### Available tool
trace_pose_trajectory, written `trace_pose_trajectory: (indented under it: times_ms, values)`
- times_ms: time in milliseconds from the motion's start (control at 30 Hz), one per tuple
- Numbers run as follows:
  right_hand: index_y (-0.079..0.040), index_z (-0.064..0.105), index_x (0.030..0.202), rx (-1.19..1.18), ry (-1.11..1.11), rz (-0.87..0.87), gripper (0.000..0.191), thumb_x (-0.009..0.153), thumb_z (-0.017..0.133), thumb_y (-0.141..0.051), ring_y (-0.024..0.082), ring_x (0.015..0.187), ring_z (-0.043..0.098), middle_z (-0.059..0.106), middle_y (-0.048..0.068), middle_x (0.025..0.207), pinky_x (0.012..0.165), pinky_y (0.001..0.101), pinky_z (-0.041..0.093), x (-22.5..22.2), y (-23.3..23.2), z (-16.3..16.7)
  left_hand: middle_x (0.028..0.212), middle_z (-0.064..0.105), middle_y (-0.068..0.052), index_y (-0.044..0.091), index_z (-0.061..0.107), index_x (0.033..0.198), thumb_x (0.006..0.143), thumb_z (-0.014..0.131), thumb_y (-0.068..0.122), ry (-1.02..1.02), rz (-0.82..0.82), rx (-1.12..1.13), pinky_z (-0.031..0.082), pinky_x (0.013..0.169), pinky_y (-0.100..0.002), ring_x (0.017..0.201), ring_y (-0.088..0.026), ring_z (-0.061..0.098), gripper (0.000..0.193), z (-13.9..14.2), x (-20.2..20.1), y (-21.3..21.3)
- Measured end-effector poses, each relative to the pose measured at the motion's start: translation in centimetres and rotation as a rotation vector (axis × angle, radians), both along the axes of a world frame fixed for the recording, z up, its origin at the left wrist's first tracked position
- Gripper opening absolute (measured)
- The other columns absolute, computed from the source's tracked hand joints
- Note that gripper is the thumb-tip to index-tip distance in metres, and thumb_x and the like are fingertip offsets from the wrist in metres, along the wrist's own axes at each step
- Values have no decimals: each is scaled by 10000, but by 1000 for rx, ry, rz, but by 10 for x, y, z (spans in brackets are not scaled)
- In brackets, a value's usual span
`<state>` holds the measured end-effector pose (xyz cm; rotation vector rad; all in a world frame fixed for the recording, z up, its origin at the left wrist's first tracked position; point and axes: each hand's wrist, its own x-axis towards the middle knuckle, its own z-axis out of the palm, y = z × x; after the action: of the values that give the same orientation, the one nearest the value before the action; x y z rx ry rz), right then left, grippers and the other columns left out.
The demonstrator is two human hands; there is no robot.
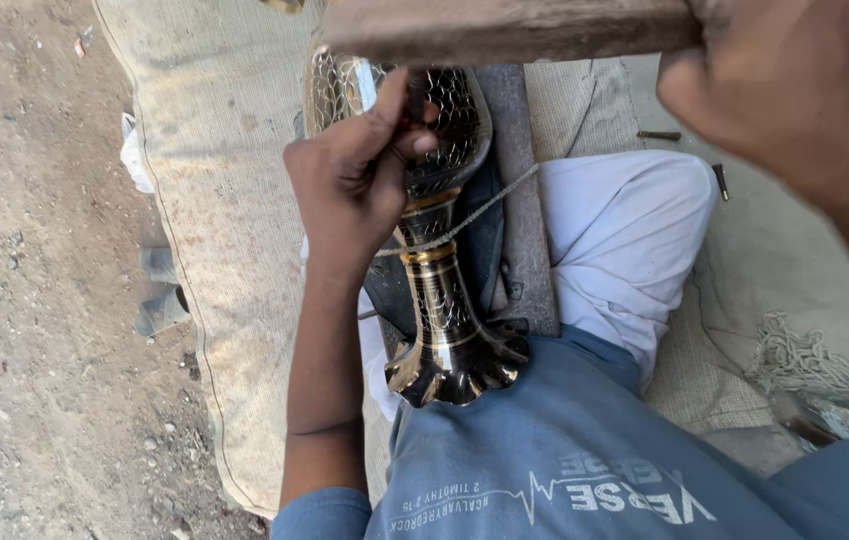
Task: The person sits on the ground and uses a hammer and chisel to engrave a decorative pattern onto a brass vase. They repeatedly tap the chisel against the vase's surface to create a textured design.
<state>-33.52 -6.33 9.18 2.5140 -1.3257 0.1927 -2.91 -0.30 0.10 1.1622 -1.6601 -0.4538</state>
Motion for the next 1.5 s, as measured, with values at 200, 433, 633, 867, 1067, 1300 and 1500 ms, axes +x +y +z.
trace_pose_trajectory:
  times_ms: [200,433,633,867,1067,1300,1500]
  values:
    - [-43,775,1050,14,-321,37,329,745,775,79,244,763,713,749,88,818,685,415,529,7,18,-29,1026,800,-39,112,713,1286,955,716,-70,-101,-152,47,649,804,-244,893,-109,796,378,24,2,-9]
    - [-78,683,1083,228,-756,-49,215,919,740,50,179,910,734,734,85,937,773,333,567,0,35,-87,951,798,-66,74,794,1115,897,737,-82,-214,-289,47,633,739,-266,834,-142,791,274,31,8,-20]
    - [-93,688,1176,355,-874,-131,347,881,742,82,120,782,672,741,50,900,775,352,533,9,37,-132,932,790,-69,82,767,1164,912,771,-65,-249,-480,136,613,729,-270,798,-128,781,292,42,16,-41]
    - [-38,619,1245,142,-1136,-136,399,932,785,145,129,861,674,722,90,997,763,265,537,26,56,-133,969,794,-92,82,722,1295,813,672,-166,-327,-629,138,619,761,-296,827,-154,774,545,55,18,-51]
    - [22,636,1218,193,-1123,-102,398,884,813,147,184,966,717,731,121,1059,830,307,575,27,56,-110,992,786,-93,69,746,1232,813,627,-184,-308,-505,63,644,828,-295,896,-156,795,504,45,22,-40]
    - [3,671,1137,70,-760,66,324,879,773,170,189,919,722,707,119,995,798,326,567,26,37,-51,950,800,-51,126,784,1099,841,619,-174,-245,-242,23,660,810,-280,863,-137,806,429,24,21,-16]
    - [-25,783,993,-58,-278,104,308,712,786,100,241,557,603,630,110,658,497,365,434,20,16,-3,980,819,-12,127,704,1274,990,655,-134,-44,-79,-22,649,679,-213,806,-96,802,389,6,3,-4]
